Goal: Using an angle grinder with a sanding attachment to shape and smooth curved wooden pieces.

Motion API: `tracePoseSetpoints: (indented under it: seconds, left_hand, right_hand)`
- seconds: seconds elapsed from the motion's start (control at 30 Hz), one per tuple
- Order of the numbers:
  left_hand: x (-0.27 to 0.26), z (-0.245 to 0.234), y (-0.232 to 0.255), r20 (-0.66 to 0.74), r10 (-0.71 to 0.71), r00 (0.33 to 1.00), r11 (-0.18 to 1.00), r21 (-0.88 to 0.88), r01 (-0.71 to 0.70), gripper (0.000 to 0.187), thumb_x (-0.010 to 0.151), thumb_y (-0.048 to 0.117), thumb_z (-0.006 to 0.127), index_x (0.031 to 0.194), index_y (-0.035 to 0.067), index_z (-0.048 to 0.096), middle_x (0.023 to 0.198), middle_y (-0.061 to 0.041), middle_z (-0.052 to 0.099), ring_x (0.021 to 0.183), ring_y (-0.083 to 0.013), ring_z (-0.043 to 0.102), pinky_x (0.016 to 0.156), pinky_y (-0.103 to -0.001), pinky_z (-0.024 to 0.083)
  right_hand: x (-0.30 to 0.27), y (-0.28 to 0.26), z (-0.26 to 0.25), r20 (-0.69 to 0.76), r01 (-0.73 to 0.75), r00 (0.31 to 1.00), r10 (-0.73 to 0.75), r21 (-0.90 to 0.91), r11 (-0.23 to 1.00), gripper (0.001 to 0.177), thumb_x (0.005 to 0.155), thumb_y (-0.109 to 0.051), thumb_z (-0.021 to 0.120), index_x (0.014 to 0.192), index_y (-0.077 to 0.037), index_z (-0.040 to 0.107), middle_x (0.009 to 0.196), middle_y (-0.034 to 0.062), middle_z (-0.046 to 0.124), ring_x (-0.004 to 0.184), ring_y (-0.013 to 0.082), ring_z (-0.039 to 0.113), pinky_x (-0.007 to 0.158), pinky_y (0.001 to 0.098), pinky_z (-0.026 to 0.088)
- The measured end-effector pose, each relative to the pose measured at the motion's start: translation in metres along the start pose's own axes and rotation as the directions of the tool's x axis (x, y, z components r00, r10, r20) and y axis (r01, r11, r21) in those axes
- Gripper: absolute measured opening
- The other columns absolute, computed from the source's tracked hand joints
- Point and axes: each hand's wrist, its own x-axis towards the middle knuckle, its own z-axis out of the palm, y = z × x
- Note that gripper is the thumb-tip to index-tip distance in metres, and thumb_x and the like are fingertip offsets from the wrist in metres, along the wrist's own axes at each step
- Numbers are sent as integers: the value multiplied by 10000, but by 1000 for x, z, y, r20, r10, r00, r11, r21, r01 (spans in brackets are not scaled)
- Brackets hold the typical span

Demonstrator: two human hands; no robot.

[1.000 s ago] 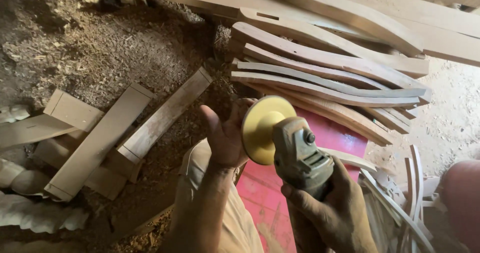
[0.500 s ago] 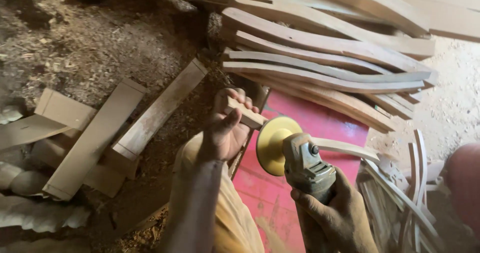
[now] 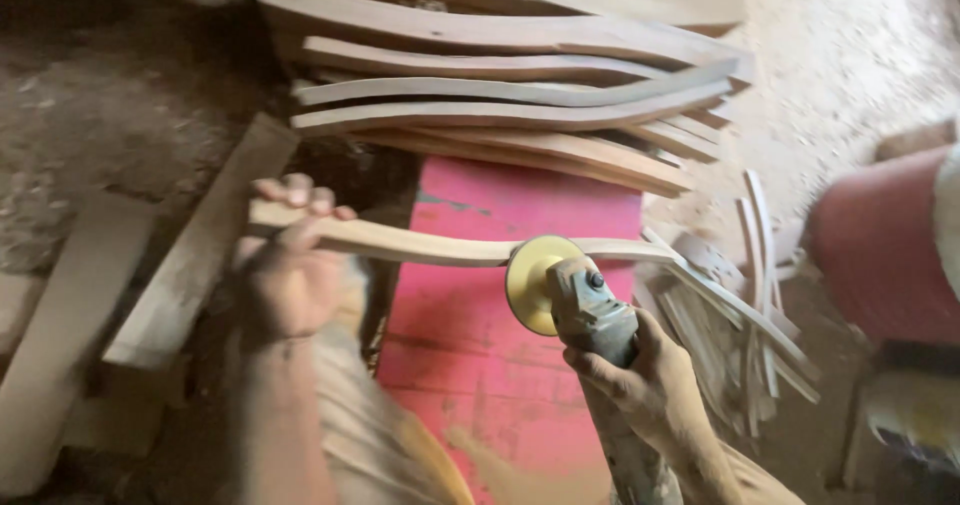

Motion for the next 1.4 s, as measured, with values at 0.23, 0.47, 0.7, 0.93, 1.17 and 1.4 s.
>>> tracePoseSetpoints:
  seconds: [0.23, 0.47, 0.7, 0.93, 1.17, 1.4]
  left_hand:
    - [-3, -14, 18, -83, -23, 996, 991, 128, 33, 272, 984, -104, 617, 1134, 122, 632, 1079, -26, 559, 1053, -160, 562, 1084, -420, 494]
    - [-3, -48, 26, -54, -41, 998, 982, 180, 50, 252, 1012, -130, 573, 1080, 96, 663, 1072, -50, 636, 1054, -171, 613, 1053, -434, 517]
    - [-2, -55, 32, -198, -36, 980, 971, 227, 81, 280, 966, -145, 529, 1057, 96, 639, 1036, -41, 609, 1025, -177, 593, 1053, -446, 503]
    - [7, -145, 21, -358, -89, 929, 962, 213, 174, 252, 947, -144, 550, 987, 102, 591, 1001, -66, 575, 1003, -213, 596, 1063, -490, 518]
    - [21, -117, -10, -811, 88, 578, 676, 475, 563, 735, 917, 107, 664, 1518, 75, 242, 1432, -248, 412, 1200, -313, 637, 1007, -531, 557]
    - [13, -67, -53, -626, 339, 702, -163, 696, 699, 807, 1060, 394, 564, 1609, 128, 36, 1603, -304, 66, 1398, -510, 274, 1076, -573, 392]
  right_hand:
    - [37, 57, -26, -31, -26, 999, 27, 33, 999, 605, 699, -335, 879, 1195, -50, 680, 1015, 94, 798, 941, 167, 730, 841, 339, 578]
    - [73, 119, -55, -98, -153, 982, 161, 79, 985, 577, 725, -289, 856, 1216, -39, 683, 1033, 117, 793, 922, 190, 741, 830, 346, 581]
    - [94, 170, -78, -62, -242, 961, 270, 290, 926, 439, 801, -312, 797, 1148, -50, 737, 970, 103, 772, 782, 164, 696, 710, 337, 565]
    - [92, 241, -69, -82, -335, 891, 446, 543, 770, 405, 881, -355, 765, 1138, -47, 709, 903, 75, 693, 719, 177, 626, 634, 368, 524]
    - [40, 284, -40, 137, -240, 907, 399, 945, 222, 449, 900, -415, 682, 1166, -63, 598, 847, 98, 656, 685, 238, 643, 591, 422, 558]
    - [9, 278, -22, 275, -241, 929, 247, 957, -161, 491, 878, -502, 677, 1077, -59, 600, 834, 76, 671, 698, 233, 689, 650, 440, 596]
